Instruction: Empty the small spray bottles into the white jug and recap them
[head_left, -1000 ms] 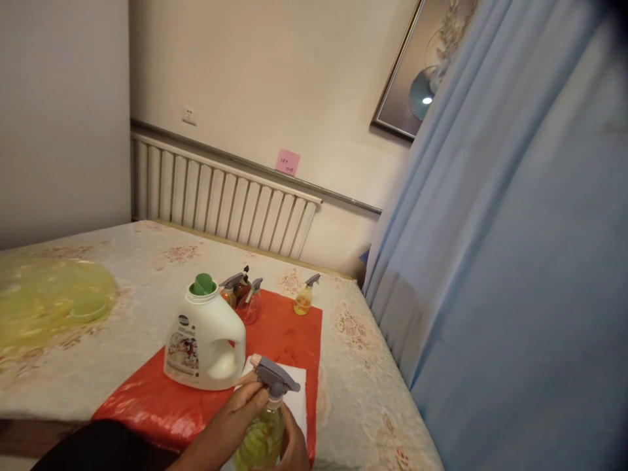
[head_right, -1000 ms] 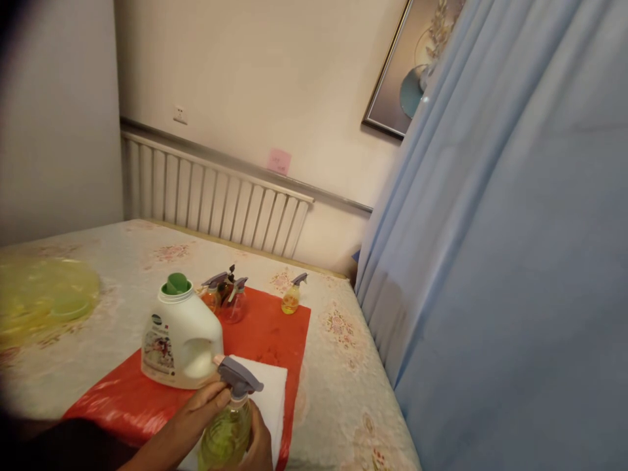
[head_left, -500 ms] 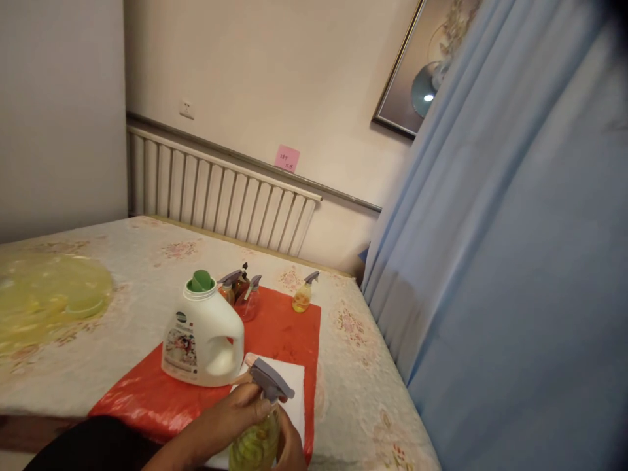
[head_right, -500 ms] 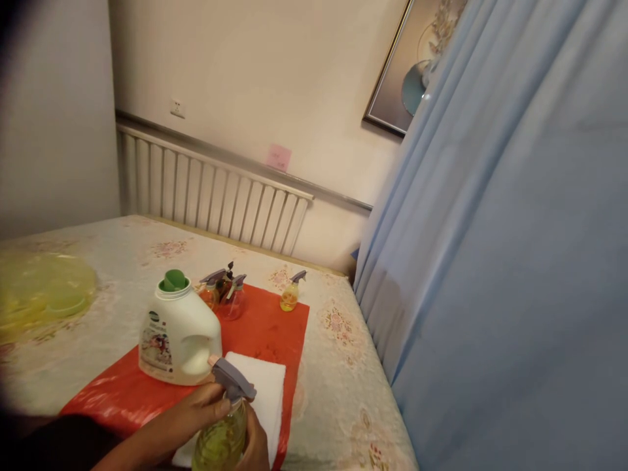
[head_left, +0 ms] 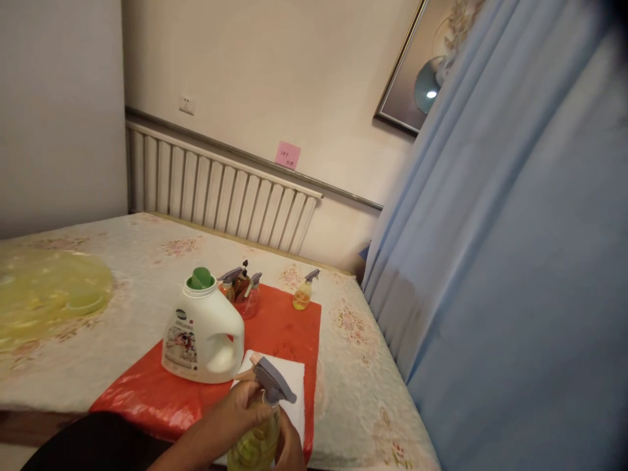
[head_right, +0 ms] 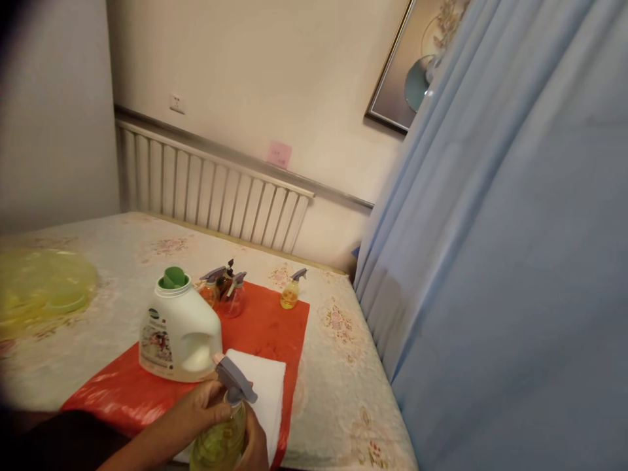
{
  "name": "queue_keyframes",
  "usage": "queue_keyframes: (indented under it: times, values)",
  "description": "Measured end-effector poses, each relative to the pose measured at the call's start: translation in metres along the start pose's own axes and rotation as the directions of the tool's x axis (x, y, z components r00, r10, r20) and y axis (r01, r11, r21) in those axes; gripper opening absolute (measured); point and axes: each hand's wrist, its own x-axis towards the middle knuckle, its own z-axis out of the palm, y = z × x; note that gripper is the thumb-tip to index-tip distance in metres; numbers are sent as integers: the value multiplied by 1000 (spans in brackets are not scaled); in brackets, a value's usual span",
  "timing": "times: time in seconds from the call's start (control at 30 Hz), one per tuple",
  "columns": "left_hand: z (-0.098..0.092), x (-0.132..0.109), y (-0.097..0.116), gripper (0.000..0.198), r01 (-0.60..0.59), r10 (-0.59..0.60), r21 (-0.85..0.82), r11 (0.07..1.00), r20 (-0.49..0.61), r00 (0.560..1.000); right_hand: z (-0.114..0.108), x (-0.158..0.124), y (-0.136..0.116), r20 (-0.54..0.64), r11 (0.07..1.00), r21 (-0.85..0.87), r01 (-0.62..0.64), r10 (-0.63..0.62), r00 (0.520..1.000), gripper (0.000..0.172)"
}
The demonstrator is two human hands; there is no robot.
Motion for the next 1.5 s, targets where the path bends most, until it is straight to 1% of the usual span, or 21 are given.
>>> queue_keyframes:
  times: [0.07, 0.1, 0.2, 0.23, 0.3, 0.4, 0.5, 0.6, 0.67, 0.73, 0.8, 0.87, 0.97, 1.1, 1.17, 1.23, 1.3, 1.37, 1.43, 1.5]
  values:
    - [6, 1, 3, 37, -33, 34, 35, 999, -42, 999, 0, -1, -1, -21, 999, -41, -20, 19, 1000, 87]
    - [8, 1, 4, 36, -30, 36, 68, 997, -77, 996, 0, -1, -2, -32, 997, -64, -31, 29, 999, 86]
    - [11, 0, 7, 37, 39, -4, 197, 980, -174, 985, 0, -1, -3, -37, 997, -68, -45, 42, 998, 87]
    - [11, -1, 9, 39, 61, -19, 232, 971, -179, 984, 0, -1, -4, -38, 997, -57, -43, 40, 998, 87]
    - [7, -5, 12, 44, 66, -29, 259, 964, -143, 989, 0, -1, -6, -37, 998, -47, -40, 39, 999, 88]
    - [-1, -12, 19, 47, 16, -7, 231, 973, -41, 999, 1, -1, -10, -30, 997, -52, -52, 50, 998, 91]
    - [-7, -17, 23, 41, 29, -32, 214, 976, 7, 999, 2, -2, -13, -61, 995, -66, -77, 73, 996, 93]
    - [-5, -14, 16, 40, 47, -44, 161, 986, -24, 999, 2, -2, -11, -62, 997, -37, -69, 66, 996, 93]
    - [0, -9, 6, 41, 29, -23, 90, 996, -68, 997, 1, -2, -8, -49, 998, -17, -56, 56, 997, 90]
    - [5, -4, -5, 43, 12, -10, 17, 1000, -139, 990, 0, -1, -6, -25, 999, -17, -45, 45, 999, 88]
    - [10, 1, -13, 42, -23, 26, 14, 1000, -208, 978, 0, -1, -6, -16, 999, -7, -32, 32, 999, 88]
    - [14, 3, -14, 40, -54, 64, 48, 997, -239, 969, 0, -1, -7, -45, 999, -2, -39, 39, 998, 90]
    - [14, 1, -7, 42, -31, 47, 79, 996, -206, 977, 1, -1, -10, -97, 997, -30, -70, 67, 993, 91]
    - [5, -7, 12, 39, -25, 34, 137, 990, -69, 997, -1, -1, -14, -60, 996, -45, -75, 73, 996, 89]
    - [2, -9, 19, 37, -3, 11, 198, 980, -39, 999, -1, -1, -15, -39, 994, -42, -97, 95, 995, 89]
    - [3, -9, 21, 39, 25, -17, 183, 983, -48, 999, -1, -1, -16, -40, 994, -23, -104, 103, 994, 90]
    - [7, -5, 17, 42, 33, -27, 86, 996, -67, 997, 0, -1, -15, -40, 997, 18, -79, 80, 996, 91]
    - [12, 0, 10, 42, -1, 1, -1, 1000, -101, 995, 0, -2, -14, -33, 998, 39, -55, 56, 998, 89]
    - [17, 4, 3, 40, -48, 47, -3, 999, -145, 988, -1, -2, -14, -24, 998, 25, -50, 51, 998, 85]
    - [18, 6, -2, 38, -49, 58, 55, 997, -175, 983, -2, -3, -12, -37, 999, -9, -54, 54, 998, 83]
